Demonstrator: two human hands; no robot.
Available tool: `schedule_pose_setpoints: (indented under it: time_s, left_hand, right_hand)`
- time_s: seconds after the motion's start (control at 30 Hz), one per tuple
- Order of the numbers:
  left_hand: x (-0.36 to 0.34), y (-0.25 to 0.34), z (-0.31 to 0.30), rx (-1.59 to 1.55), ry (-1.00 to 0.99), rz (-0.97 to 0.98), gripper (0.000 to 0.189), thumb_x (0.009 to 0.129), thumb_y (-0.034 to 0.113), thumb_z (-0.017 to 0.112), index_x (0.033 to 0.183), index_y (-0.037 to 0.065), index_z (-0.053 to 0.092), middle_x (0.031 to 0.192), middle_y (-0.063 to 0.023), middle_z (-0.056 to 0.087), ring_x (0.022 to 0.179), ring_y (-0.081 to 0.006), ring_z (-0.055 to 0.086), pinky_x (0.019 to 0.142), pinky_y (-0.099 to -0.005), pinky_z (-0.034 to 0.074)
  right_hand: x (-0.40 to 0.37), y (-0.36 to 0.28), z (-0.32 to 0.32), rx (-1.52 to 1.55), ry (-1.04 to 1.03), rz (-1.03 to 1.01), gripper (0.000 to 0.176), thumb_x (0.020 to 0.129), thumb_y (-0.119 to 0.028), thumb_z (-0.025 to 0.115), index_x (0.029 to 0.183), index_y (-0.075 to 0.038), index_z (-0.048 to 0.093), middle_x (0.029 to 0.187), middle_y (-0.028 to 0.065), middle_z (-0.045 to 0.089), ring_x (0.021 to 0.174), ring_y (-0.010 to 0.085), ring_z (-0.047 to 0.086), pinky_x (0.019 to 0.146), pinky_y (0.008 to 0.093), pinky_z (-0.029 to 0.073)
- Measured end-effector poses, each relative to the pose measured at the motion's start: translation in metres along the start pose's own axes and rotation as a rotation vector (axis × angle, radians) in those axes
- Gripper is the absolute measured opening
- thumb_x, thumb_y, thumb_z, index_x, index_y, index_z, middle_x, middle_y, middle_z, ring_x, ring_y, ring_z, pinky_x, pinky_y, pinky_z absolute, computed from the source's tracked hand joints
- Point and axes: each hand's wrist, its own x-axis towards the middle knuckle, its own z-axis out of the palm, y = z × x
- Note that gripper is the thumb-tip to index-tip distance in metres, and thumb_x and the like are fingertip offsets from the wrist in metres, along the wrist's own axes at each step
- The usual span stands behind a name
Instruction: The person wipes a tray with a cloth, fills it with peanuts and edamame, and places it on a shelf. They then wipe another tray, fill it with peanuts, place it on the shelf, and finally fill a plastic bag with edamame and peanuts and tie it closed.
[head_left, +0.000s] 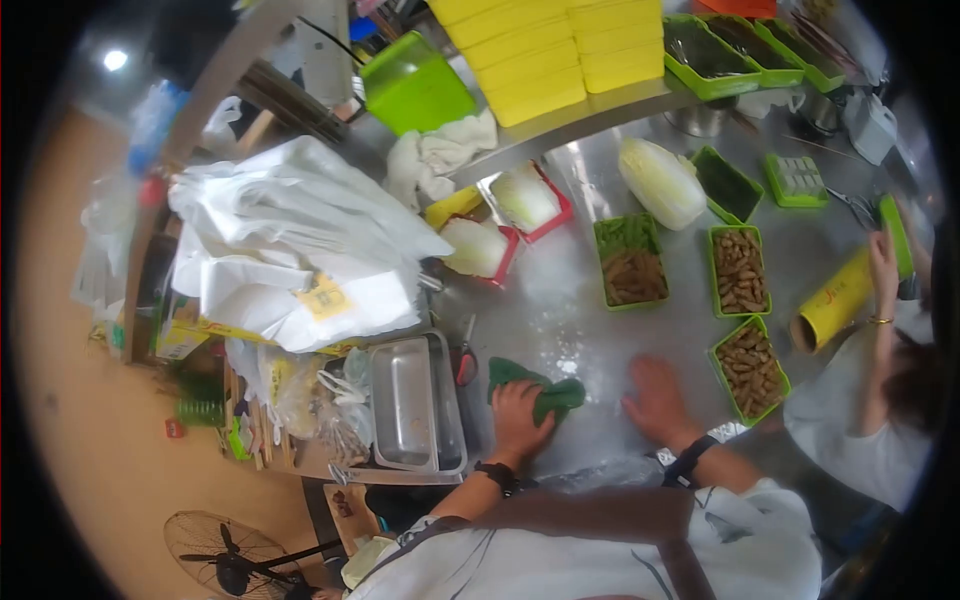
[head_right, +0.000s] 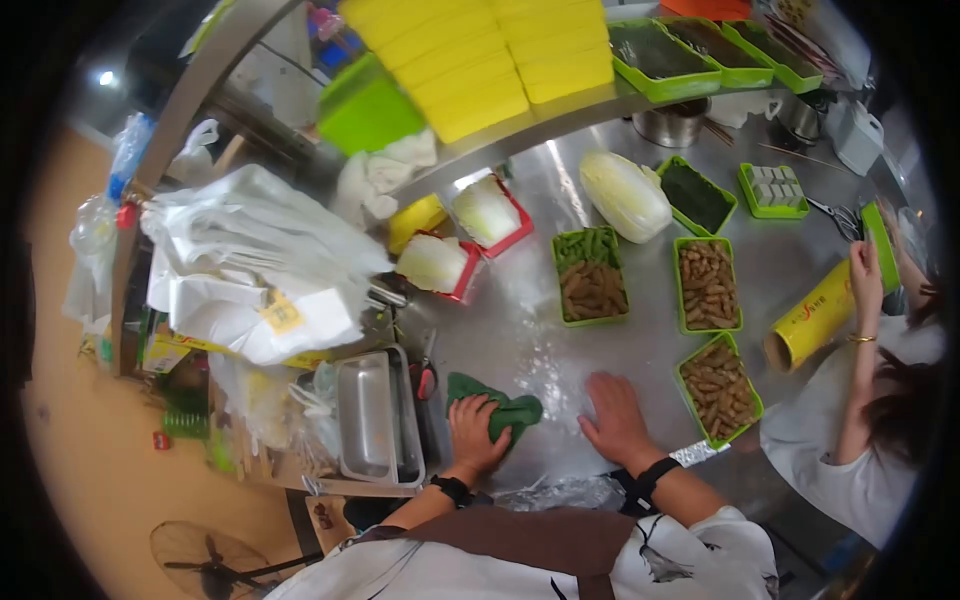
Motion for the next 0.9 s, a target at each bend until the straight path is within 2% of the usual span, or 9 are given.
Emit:
schedule_pose_setpoints:
  time_s: [0.13,0.2,0.3,0.37,0.57,0.63,0.7,0.9]
  left_hand:
    - [0.002,0.002,-0.004,0.006,-0.050,-0.004,0.051,0.065,0.028,0.067,0.109,0.006,0.052,0.113,-0.0163,0.050,0.111,-0.0369,0.044,0.100,-0.0535,0.027]
    - [-0.001,-0.002,0.002,-0.029,0.023,0.034,0.048,0.066,0.031,0.065,0.104,0.004,0.056,0.111,-0.0163,0.052,0.110,-0.0361,0.045,0.099,-0.0542,0.027]
    - [-0.002,-0.004,0.002,0.015,0.023,0.087,0.047,0.066,0.028,0.064,0.106,0.005,0.054,0.111,-0.0159,0.050,0.111,-0.0357,0.043,0.100,-0.0543,0.026]
    - [-0.001,-0.005,0.002,0.012,0.051,0.127,0.047,0.067,0.027,0.064,0.107,0.005,0.053,0.112,-0.0155,0.050,0.111,-0.0354,0.043,0.101,-0.0545,0.026]
    - [-0.007,-0.005,0.006,0.069,0.112,0.147,0.048,0.067,0.027,0.064,0.107,0.005,0.052,0.113,-0.0155,0.048,0.112,-0.0355,0.042,0.102,-0.0555,0.024]
    - [-0.008,-0.004,0.005,0.069,0.081,0.102,0.046,0.068,0.027,0.063,0.106,0.004,0.052,0.113,-0.0160,0.048,0.112,-0.0359,0.042,0.102,-0.0558,0.024]
    - [-0.009,-0.009,0.007,0.049,0.086,0.145,0.045,0.070,0.027,0.063,0.107,0.003,0.053,0.114,-0.0163,0.048,0.112,-0.0362,0.041,0.102,-0.0558,0.024]
    - [-0.010,-0.006,0.009,0.061,0.164,0.179,0.041,0.076,0.028,0.059,0.107,0.002,0.052,0.113,-0.0176,0.048,0.110,-0.0367,0.042,0.101,-0.0541,0.025]
  right_hand:
    - [0.002,-0.004,-0.006,0.060,-0.044,0.043,0.056,0.074,-0.021,0.066,0.122,0.000,0.046,0.127,0.0190,0.046,0.123,0.0353,0.040,0.104,0.0500,0.028]
    - [-0.006,0.000,0.002,0.028,0.036,0.000,0.053,0.077,-0.023,0.065,0.122,0.000,0.046,0.128,0.0183,0.046,0.123,0.0342,0.040,0.104,0.0494,0.028]
    - [-0.006,0.001,0.000,-0.051,0.049,0.004,0.054,0.080,-0.027,0.062,0.124,-0.001,0.046,0.130,0.0174,0.045,0.124,0.0324,0.039,0.105,0.0482,0.027]
    - [-0.005,-0.002,0.001,-0.065,-0.015,-0.024,0.055,0.082,-0.030,0.060,0.126,-0.001,0.045,0.131,0.0166,0.044,0.125,0.0311,0.038,0.106,0.0467,0.026]
    - [-0.009,-0.004,0.001,-0.113,0.025,-0.058,0.055,0.082,-0.029,0.059,0.127,0.000,0.044,0.132,0.0166,0.044,0.127,0.0302,0.036,0.107,0.0453,0.025]
    - [-0.010,-0.006,0.001,-0.090,0.029,-0.043,0.055,0.083,-0.029,0.059,0.127,0.000,0.044,0.132,0.0169,0.044,0.127,0.0302,0.036,0.107,0.0456,0.025]
    - [-0.012,-0.003,0.005,-0.104,0.060,-0.005,0.054,0.083,-0.028,0.059,0.127,0.000,0.044,0.132,0.0173,0.044,0.128,0.0302,0.036,0.107,0.0459,0.024]
    - [-0.015,0.003,0.015,-0.082,0.053,-0.082,0.054,0.085,-0.028,0.057,0.128,0.000,0.042,0.131,0.0190,0.043,0.128,0.0315,0.035,0.109,0.0462,0.023]
